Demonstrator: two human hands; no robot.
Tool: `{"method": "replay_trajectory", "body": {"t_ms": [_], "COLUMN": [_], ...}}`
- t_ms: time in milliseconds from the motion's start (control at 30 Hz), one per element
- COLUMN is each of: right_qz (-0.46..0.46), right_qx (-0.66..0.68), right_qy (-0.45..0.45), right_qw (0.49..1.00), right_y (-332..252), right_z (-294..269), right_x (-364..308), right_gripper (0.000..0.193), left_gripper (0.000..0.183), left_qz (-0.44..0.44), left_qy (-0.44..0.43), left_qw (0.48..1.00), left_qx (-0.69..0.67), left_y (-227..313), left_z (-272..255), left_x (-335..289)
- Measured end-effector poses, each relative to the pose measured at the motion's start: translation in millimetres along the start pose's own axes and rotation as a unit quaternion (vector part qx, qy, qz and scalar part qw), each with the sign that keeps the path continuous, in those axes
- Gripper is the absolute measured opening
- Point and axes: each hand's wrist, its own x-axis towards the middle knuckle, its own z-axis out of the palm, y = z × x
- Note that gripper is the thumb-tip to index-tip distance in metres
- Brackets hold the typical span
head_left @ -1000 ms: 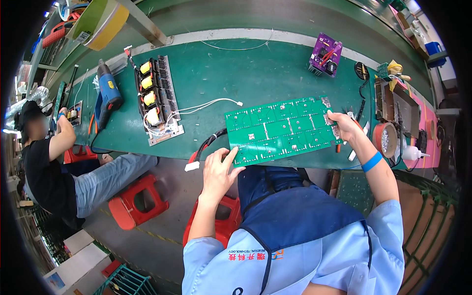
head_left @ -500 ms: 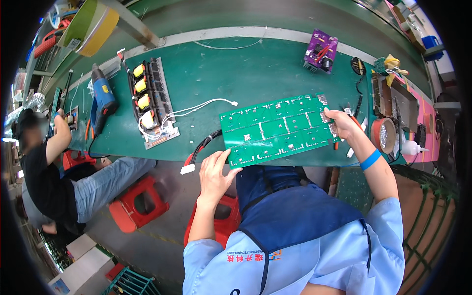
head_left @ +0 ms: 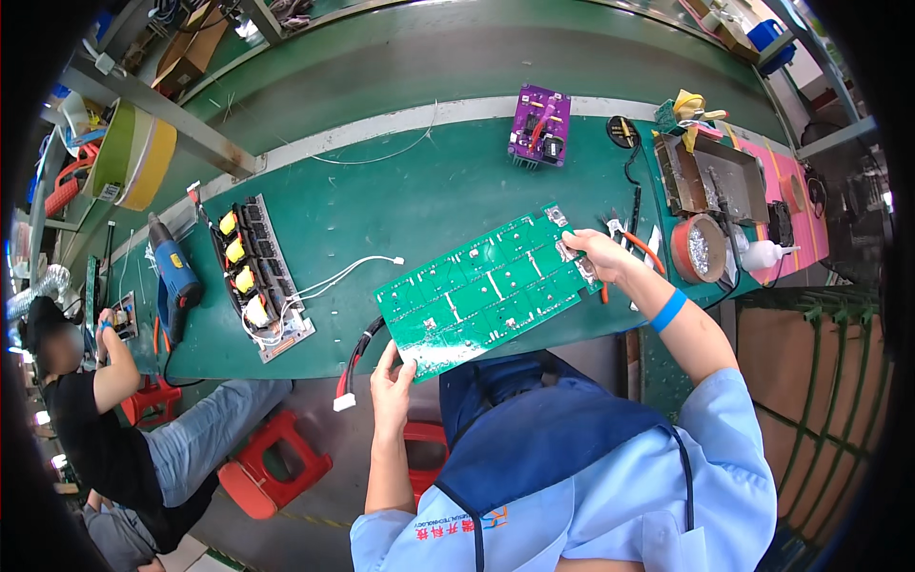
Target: The person retrieves a circuit board from a teal rack and places it on a green workbench. They use a soldering iron to apply solder to specific points on the board, handling the board and tools with both hands. The person flips the board over to work on different sides and places the finished board back on the rack.
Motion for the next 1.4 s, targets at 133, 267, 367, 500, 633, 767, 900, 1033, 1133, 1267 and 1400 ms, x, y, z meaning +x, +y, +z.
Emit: {"method": "replay_trajectory", "body": {"t_ms": [133, 267, 367, 500, 633, 767, 900, 1033, 1133, 1267, 1400], "right_qz": [-0.063, -0.088, -0.123, -0.125, -0.149, -0.147, -0.284, -0.343, -0.312, -0.283, -0.302], "right_qx": [-0.013, -0.019, 0.014, -0.052, -0.073, -0.084, -0.184, -0.110, -0.047, 0.148, 0.339], "right_qy": [-0.014, 0.023, 0.046, 0.063, 0.106, 0.136, 0.247, 0.255, 0.312, 0.334, 0.328], "right_qw": [0.998, 0.996, 0.991, 0.989, 0.980, 0.976, 0.908, 0.897, 0.896, 0.887, 0.828], "right_y": [6.2, -16.3, -11.9, -3.4, 1.3, 3.1, 12.9, 10.9, 24.4, 44.2, 47.3], "right_z": [-25.3, -27.9, -52.5, -71.3, -64.1, -62.7, -55.8, -59.4, -95.3, -148.3, -186.5], "right_x": [20.7, 9.2, 12.8, 26.1, 23.4, 18.0, 17.3, -28.0, -58.9, -101.1, -108.9], "right_gripper": [0.024, 0.026, 0.022, 0.022, 0.023, 0.025, 0.025, 0.025, 0.025, 0.027, 0.033], "left_gripper": [0.043, 0.043, 0.043, 0.043, 0.036, 0.010, 0.022, 0.033, 0.048, 0.039, 0.022], "left_qz": [0.023, 0.010, 0.032, -0.018, 0.218, 0.284, 0.252, 0.262, 0.287, 0.301, 0.324], "left_qy": [0.027, 0.038, 0.019, -0.006, 0.031, -0.044, -0.010, 0.000, 0.059, 0.110, 0.076], "left_qw": [0.999, 0.998, 0.998, 1.000, 0.864, 0.872, 0.793, 0.736, 0.718, 0.686, 0.707], "left_qx": [-0.033, -0.047, -0.051, -0.003, 0.453, 0.397, 0.554, 0.625, 0.631, 0.654, 0.624], "left_y": [-18.0, -29.9, -30.9, -19.2, 27.8, 109.1, 147.6, 98.2, 80.7, 68.0, 53.3], "left_z": [3.9, 22.0, 43.6, 44.8, 55.5, 44.0, 50.4, 46.2, 67.2, 104.1, 99.2], "left_x": [16.0, 33.1, 52.4, 53.9, 6.6, 18.9, 144.7, 261.0, 302.8, 329.2, 362.1]}}
